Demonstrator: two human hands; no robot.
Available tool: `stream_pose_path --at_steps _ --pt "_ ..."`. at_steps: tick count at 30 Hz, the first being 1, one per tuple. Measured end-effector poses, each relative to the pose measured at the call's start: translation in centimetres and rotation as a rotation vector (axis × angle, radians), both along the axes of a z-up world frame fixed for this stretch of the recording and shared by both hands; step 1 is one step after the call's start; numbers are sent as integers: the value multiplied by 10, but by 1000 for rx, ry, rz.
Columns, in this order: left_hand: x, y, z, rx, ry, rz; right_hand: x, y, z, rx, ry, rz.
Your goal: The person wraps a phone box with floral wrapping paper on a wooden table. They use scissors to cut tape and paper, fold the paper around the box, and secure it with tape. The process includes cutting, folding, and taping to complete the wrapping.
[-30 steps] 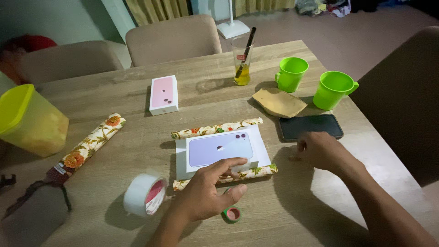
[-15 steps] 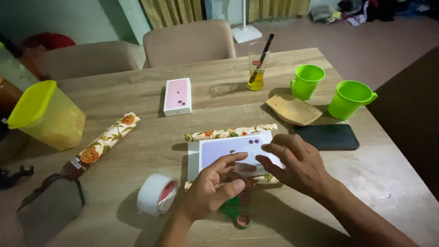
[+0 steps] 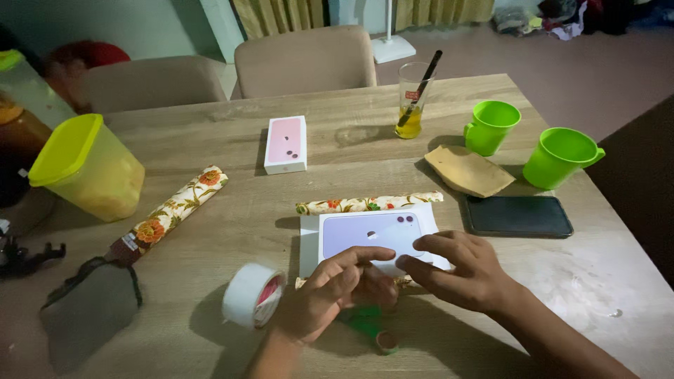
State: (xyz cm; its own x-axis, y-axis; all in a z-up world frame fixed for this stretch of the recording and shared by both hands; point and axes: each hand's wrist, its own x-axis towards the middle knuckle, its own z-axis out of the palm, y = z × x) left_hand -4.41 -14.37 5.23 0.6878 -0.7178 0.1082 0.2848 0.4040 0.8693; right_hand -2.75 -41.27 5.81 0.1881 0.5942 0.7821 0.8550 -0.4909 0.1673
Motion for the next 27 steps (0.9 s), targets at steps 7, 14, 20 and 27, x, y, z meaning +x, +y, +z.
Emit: stream_pose_path --at_steps 7,14,20,27 --pt "2 3 -2 -30 7 -39 -1 9 -4 164 203 -16" --pt "9 22 19 29 -41 154 2 -6 1 364 549 -125" --pt "-9 6 30 1133 -655 620 -1 -23 -5 293 966 -252" --pt "-11 2 38 1447 -1082 613 -15 -29 -10 65 1405 -446"
